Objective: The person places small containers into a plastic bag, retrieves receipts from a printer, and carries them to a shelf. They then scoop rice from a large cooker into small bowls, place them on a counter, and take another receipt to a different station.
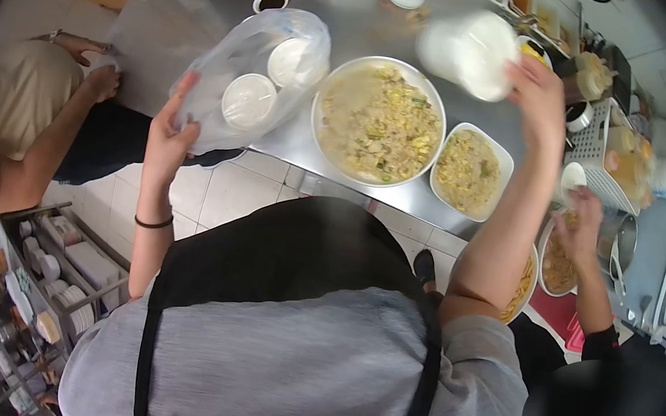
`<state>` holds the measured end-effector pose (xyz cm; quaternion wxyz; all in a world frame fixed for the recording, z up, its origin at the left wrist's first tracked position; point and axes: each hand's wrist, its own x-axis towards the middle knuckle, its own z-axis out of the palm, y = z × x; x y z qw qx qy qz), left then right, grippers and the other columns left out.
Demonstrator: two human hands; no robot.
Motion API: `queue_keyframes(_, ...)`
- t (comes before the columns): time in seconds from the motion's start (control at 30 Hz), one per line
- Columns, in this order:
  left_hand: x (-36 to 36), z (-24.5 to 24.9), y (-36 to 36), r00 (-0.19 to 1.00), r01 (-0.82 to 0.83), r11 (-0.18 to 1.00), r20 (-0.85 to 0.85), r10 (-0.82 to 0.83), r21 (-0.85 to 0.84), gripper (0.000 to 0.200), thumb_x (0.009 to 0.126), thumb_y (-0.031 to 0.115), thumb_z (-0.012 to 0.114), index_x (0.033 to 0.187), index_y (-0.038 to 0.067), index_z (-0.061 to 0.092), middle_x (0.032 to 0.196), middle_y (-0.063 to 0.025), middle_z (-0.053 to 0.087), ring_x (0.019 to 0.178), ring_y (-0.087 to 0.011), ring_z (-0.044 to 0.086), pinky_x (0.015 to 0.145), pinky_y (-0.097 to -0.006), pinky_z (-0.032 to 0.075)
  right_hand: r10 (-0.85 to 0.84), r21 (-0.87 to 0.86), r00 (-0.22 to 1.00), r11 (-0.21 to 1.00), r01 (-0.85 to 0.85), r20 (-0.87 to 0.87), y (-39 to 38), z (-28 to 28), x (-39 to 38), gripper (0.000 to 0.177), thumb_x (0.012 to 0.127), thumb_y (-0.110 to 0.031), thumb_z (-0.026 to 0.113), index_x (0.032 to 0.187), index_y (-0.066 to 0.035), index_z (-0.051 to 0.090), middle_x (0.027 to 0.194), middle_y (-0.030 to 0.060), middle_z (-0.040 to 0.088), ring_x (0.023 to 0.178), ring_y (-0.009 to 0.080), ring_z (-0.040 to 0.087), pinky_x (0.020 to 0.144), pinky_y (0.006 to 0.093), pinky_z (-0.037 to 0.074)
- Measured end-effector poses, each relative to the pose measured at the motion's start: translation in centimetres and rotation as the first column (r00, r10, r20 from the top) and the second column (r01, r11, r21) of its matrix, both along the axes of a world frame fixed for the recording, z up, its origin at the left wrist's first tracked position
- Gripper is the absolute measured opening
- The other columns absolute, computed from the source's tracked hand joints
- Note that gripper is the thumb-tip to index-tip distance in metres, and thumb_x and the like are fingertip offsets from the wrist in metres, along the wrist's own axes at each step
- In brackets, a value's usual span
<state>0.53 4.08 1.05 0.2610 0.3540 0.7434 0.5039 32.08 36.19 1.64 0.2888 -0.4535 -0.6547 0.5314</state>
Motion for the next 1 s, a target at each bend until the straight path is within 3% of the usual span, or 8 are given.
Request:
queue_keyframes(0.17, -0.8, -0.6, 0.3, 0.997, 0.044, 0.999, -0.064, -0.042, 0.029, 0.066, 0.063, -0.006, 0.042, 0.129, 0.006, 0.038, 0.129, -0.0141, 0.04, 0.078, -0.0101, 0.054, 0.051, -0.0175, 0.041, 0.622, -0.115, 0.777, 0.768, -0.63, -0.101, -7.5, -1.7, -18.6, 0.029, 0.077, -0.019, 0.059, 0.1, -0.001, 0.058, 0.086, 0.0048, 0.061, 0.074, 0.011, 0.057, 0.064, 0.0276, 0.048)
queue_keyframes(0.43, -1.0, 0.5, -0.4, 0.999, -0.034, 0.999, 0.008, 0.034, -0.037, 0.067, 0.065, -0.006, 0.041, 0.13, 0.009, 0.037, 0.129, -0.0055, 0.042, 0.059, -0.0009, 0.043, 0.044, -0.0148, 0.037, 0.469, 0.166, 0.719, 0.767, -0.619, 0.513, -4.1, -5.2, -22.9, 0.021, 0.07, -0.011, 0.051, 0.081, 0.003, 0.063, 0.067, 0.0144, 0.061, 0.055, 0.0203, 0.061, 0.053, 0.0316, 0.051)
queue_keyframes(0.53, -0.4, 0.7, -0.2, 0.999, -0.025, 0.999, -0.021, 0.025, -0.021, 0.068, 0.063, -0.007, 0.041, 0.129, 0.01, 0.04, 0.123, -0.0078, 0.048, 0.053, -0.0034, 0.043, 0.046, -0.0179, 0.039, 0.325, 0.324, 0.608, 0.617, -0.717, 0.725, -3.9, -6.9, -24.2, 0.022, 0.069, -0.014, 0.049, 0.08, 0.0, 0.063, 0.081, 0.0182, 0.061, 0.075, 0.0318, 0.06, 0.069, 0.039, 0.048)
queue_keyframes(0.7, 0.4, 0.8, 0.0, 0.999, 0.03, 0.998, -0.032, -0.032, -0.061, 0.069, 0.064, -0.007, 0.041, 0.131, 0.011, 0.037, 0.121, -0.0062, 0.049, 0.051, -0.0024, 0.042, 0.042, -0.0165, 0.036, 0.272, 0.359, 0.912, 0.854, -0.376, 0.308, -3.4, -1.1, -16.6, 0.023, 0.072, -0.022, 0.06, 0.086, -0.005, 0.065, 0.075, 0.0131, 0.064, 0.071, 0.0231, 0.062, 0.067, 0.0325, 0.048)
queue_keyframes(0.77, 0.6, 1.1, 0.0, 0.999, 0.045, 0.996, -0.023, -0.046, -0.075, 0.066, 0.065, -0.006, 0.042, 0.128, 0.011, 0.04, 0.118, -0.0071, 0.05, 0.053, -0.004, 0.044, 0.041, -0.0169, 0.037, -0.03, 0.57, 0.939, 0.801, -0.183, 0.344, 2.0, -1.9, -11.0, 0.021, 0.072, -0.024, 0.06, 0.083, -0.006, 0.066, 0.071, 0.0093, 0.064, 0.064, 0.0176, 0.061, 0.062, 0.0298, 0.047)
queue_keyframes(0.9, 0.5, 0.9, -0.6, 0.993, -0.008, 0.999, -0.12, 0.003, -0.048, 0.053, 0.068, -0.004, 0.045, 0.12, 0.007, 0.049, 0.116, -0.0104, 0.05, 0.061, -0.0068, 0.05, 0.042, -0.0181, 0.038, -0.453, 0.561, 0.488, 0.822, -0.095, 0.746, 10.9, -5.0, 2.4, 0.025, 0.077, -0.029, 0.057, 0.081, -0.006, 0.066, 0.076, 0.0148, 0.063, 0.073, 0.0258, 0.062, 0.067, 0.0372, 0.049)
queue_keyframes(0.97, 0.5, 0.6, -0.8, 0.986, -0.032, 0.997, -0.166, 0.021, -0.066, 0.051, 0.069, -0.004, 0.046, 0.119, 0.005, 0.05, 0.115, -0.0117, 0.051, 0.062, -0.0078, 0.051, 0.043, -0.0193, 0.039, -0.198, 0.182, 0.538, 0.98, 0.083, 0.82, 12.3, -7.2, 3.3, 0.035, 0.073, -0.029, 0.066, 0.088, 0.002, 0.06, 0.081, 0.0205, 0.062, 0.064, 0.0231, 0.064, 0.059, 0.0317, 0.052)
queue_keyframes(1.0, 0.4, 0.3, -0.9, 0.985, -0.043, 0.997, -0.172, 0.032, -0.063, 0.051, 0.069, -0.004, 0.046, 0.119, 0.005, 0.05, 0.115, -0.0117, 0.051, 0.062, -0.0078, 0.051, 0.043, -0.0193, 0.039, -0.256, -0.112, 0.874, 0.938, 0.327, 0.413, 12.0, -10.4, 2.6, 0.035, 0.073, -0.02, 0.066, 0.095, 0.004, 0.054, 0.087, 0.0191, 0.06, 0.066, 0.0276, 0.063, 0.057, 0.0338, 0.054)
